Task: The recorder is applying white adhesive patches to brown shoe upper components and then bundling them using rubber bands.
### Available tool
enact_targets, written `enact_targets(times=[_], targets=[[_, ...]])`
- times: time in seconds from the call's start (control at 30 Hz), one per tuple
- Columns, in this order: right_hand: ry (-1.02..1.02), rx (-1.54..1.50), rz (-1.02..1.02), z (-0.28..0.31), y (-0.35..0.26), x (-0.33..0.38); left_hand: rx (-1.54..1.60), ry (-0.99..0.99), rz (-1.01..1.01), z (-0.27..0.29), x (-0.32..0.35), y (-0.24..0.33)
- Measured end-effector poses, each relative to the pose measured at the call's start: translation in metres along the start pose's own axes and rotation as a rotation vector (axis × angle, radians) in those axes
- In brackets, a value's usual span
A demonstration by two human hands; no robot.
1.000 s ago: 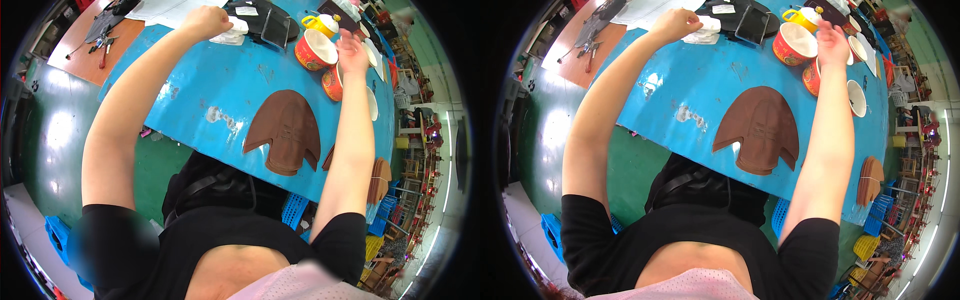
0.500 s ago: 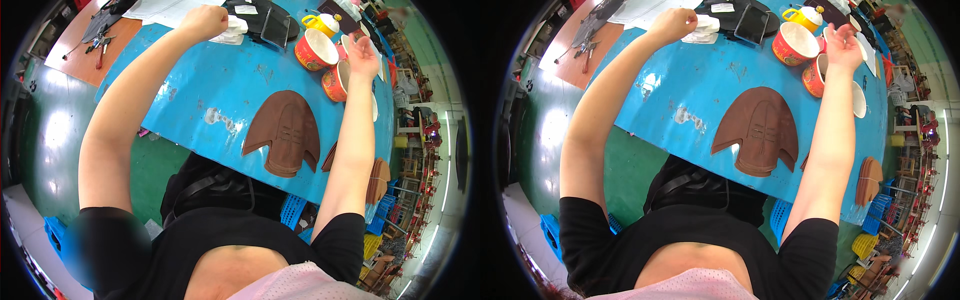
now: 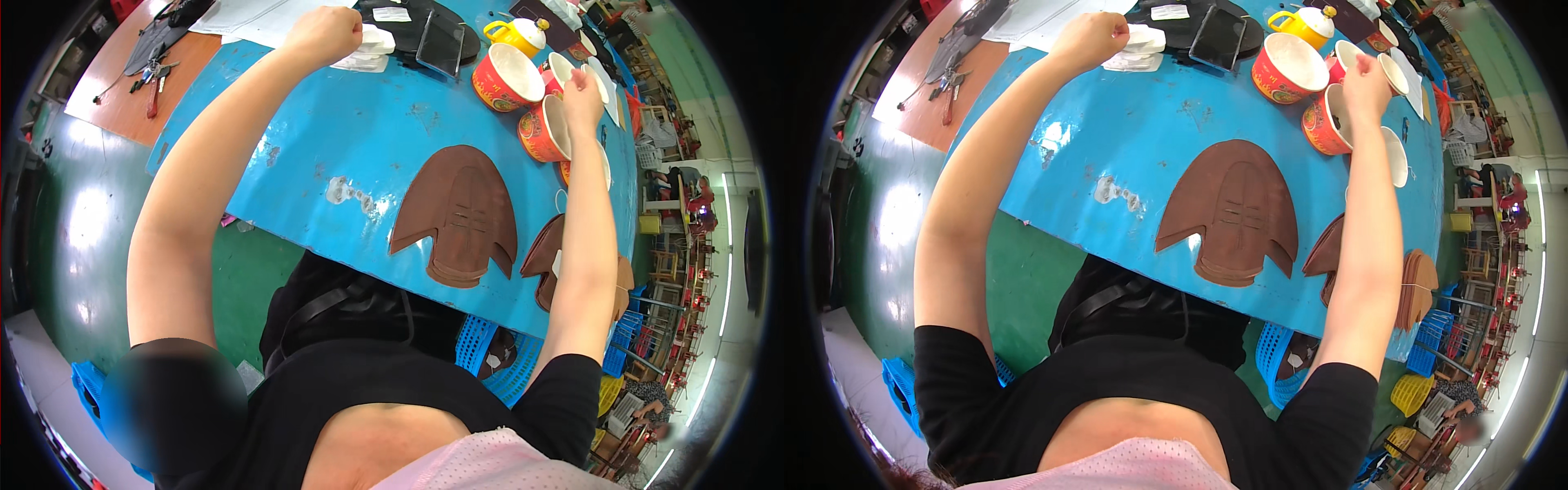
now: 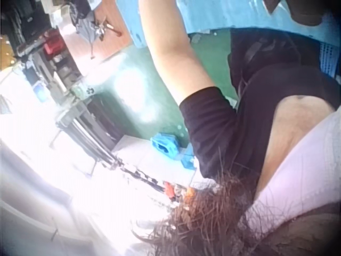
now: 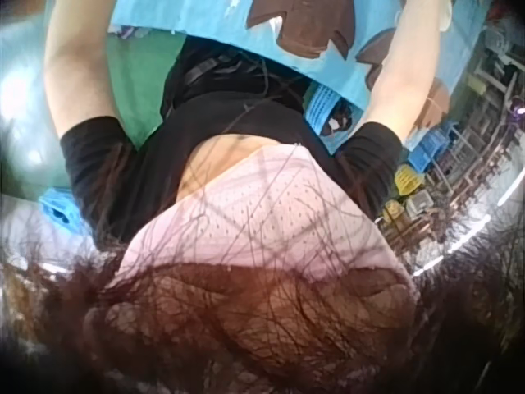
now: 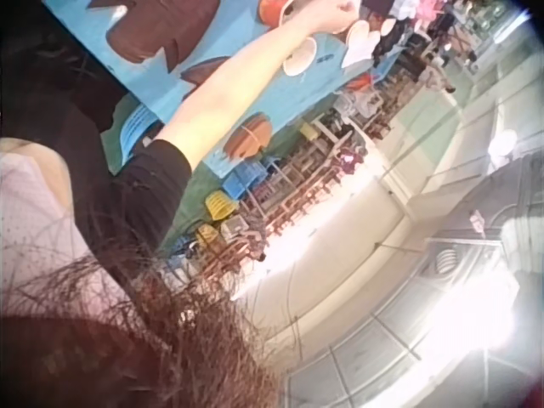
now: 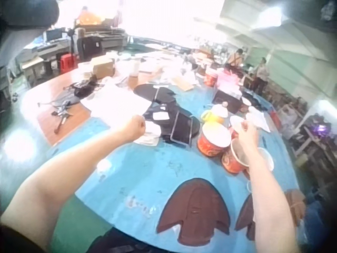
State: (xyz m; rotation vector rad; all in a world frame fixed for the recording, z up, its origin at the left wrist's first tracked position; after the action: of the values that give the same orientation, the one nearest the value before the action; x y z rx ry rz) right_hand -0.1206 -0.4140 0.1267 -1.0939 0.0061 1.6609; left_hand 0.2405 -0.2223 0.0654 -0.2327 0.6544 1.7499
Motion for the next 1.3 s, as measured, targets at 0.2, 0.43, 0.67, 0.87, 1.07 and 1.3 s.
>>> enact_targets(times=[0.2,0.43,0.67,0.87,1.07,1.3], targets=[[-0.219,0.097,0.289,-0.013,-0.033,0.029,0.033,0.066,-0.013,0.0,-0.005,-0.001],[0.132,-0.117,0.332,0.017,-0.057,0.03,0.297,0.075,0.114,-0.037,-0.018,-0.016],[-0.186,-0.402,0.77,-0.046,-0.226,0.137,0.139,-0.011,0.158,0.01,0.002,-0.007],[-0.496,-0.411,0.446,-0.12,-0.232,0.141,0.128,-0.018,0.165,0.008,0.008,-0.004],[-0.174,-1.055,-0.241,-0.1,-0.189,0.099,-0.08,0.684,-0.265,0.09,0.051,0.042],[-0.333,-1.274,-0.48,0.002,-0.156,0.168,0.697,0.401,-0.153,0.085,0.126,0.123]])
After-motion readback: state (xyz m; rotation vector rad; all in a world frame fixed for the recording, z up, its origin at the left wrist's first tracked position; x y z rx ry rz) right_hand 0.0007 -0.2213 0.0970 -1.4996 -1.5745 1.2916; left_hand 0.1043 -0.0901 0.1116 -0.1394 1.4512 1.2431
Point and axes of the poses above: each hand's wrist, its own x-axis away from the middle knuckle, its own z-axis out of the back of the hand, y = z × x, the point moved 9 cm from there along -x, towards the middle knuckle, and after that the axes turned 12 degrees about y, right-handed, at the moved point
